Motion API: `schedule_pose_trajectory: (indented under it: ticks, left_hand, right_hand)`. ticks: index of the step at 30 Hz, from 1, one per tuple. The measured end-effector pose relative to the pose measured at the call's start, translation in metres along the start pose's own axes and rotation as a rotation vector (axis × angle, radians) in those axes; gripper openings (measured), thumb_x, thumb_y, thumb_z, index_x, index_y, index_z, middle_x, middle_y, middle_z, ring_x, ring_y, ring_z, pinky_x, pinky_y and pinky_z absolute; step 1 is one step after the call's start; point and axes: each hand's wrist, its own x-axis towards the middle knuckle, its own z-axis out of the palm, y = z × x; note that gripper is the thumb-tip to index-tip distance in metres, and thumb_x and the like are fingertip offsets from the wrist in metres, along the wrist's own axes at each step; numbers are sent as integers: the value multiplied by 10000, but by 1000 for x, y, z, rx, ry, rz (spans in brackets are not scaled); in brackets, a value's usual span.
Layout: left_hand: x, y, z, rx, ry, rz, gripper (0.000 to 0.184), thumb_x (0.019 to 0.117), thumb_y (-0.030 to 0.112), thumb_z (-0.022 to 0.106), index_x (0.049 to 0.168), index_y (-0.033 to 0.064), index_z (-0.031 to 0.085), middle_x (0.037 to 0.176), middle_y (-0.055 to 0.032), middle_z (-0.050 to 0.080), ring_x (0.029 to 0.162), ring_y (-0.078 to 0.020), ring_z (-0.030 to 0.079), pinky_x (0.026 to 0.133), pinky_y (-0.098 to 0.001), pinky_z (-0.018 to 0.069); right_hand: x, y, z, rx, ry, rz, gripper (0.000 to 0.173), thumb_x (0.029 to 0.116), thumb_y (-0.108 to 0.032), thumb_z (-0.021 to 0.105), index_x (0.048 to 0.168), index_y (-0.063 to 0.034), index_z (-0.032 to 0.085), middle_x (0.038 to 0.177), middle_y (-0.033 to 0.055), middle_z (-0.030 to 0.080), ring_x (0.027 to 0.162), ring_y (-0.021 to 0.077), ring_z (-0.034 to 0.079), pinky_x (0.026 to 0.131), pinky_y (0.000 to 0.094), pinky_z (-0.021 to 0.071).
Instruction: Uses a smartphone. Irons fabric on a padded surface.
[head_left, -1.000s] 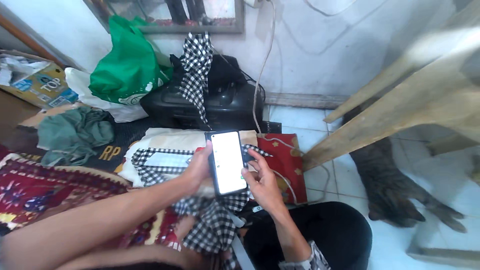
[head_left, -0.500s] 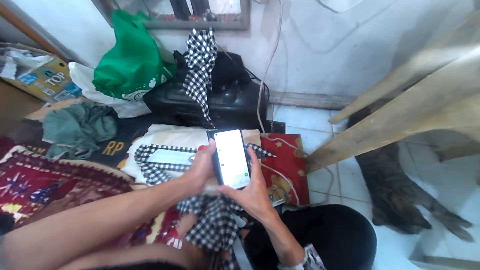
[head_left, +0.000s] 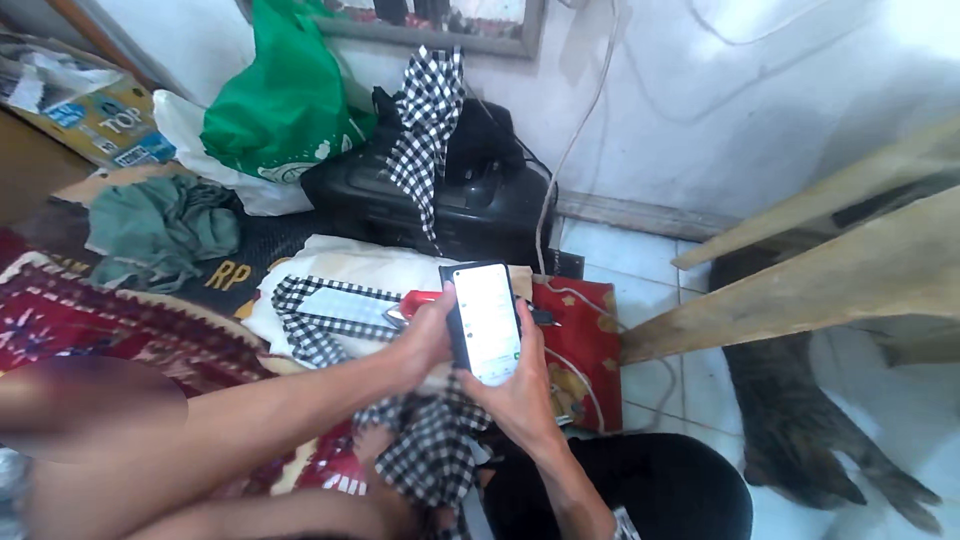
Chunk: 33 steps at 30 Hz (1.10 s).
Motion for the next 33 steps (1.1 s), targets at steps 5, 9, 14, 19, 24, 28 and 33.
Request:
schedule_pose_trajectory:
  ticks: [5,9,14,19,24,28,33]
  left_hand:
    - [20,13,-6,-54,-75,24,675,1085,567,148,1442,83,452,1245,-125,632,1090,-208,655,911,-382,551]
    - [35,28,-25,61,-65,121,743,1081,579,96,1455,37,441,1222,-159,643,1029,-214,673,873,-356,554]
    - [76,13,-86,30,184,224,647,1115,496,155,1476,46,448,1327,-207,624,1115,-289,668,957,-452,523]
    - [112,-76,-164,251,620,343,501,1130,314,297,1436,-38,482,1390,-254,575,1260,-344,592,1052,-514,472]
    - [121,-142,-206,675,606,364,445,1113,216,344,1394,-69,538,1399,-325,541,1305,-469,531,1098,-596,398]
    - [138,-159,-219,813,532,445,453,1098,234,367,1381,-55,571,1464,-293,515,1388,-471,467,1161,-604,333]
    - [153,-164,-216,903,553,459,409,1077,211,407,1322,-34,625,1417,-292,549,1338,-510,491,1094,-672,352]
  right_hand:
    - [29,-4,-4,-10,12,26,1185,650,-437,877,1621,-120,278,1425,205,507,1186,279,598,918,451,556]
    - [65,-17,-2,59,-10,78,1176,655,-378,888,1626,-153,262,1475,198,479,1233,273,580,970,473,528]
    - [145,-22,13,-2,20,79,1184,692,-294,932,1634,-172,226,1515,241,427,1276,403,539,959,612,503]
    - [253,-12,33,-173,39,173,1181,692,-346,923,1635,-153,238,1518,261,424,1265,430,551,956,608,508]
    - [309,10,59,-255,59,182,1200,676,-337,924,1633,-149,225,1499,258,435,1276,429,540,950,612,512]
    - [298,20,58,-327,84,132,1219,674,-345,922,1637,-135,205,1478,260,463,1298,419,532,1004,591,493]
    - [280,40,37,-308,198,152,1204,705,-346,896,1638,-108,173,1482,282,467,1300,440,532,1004,624,478]
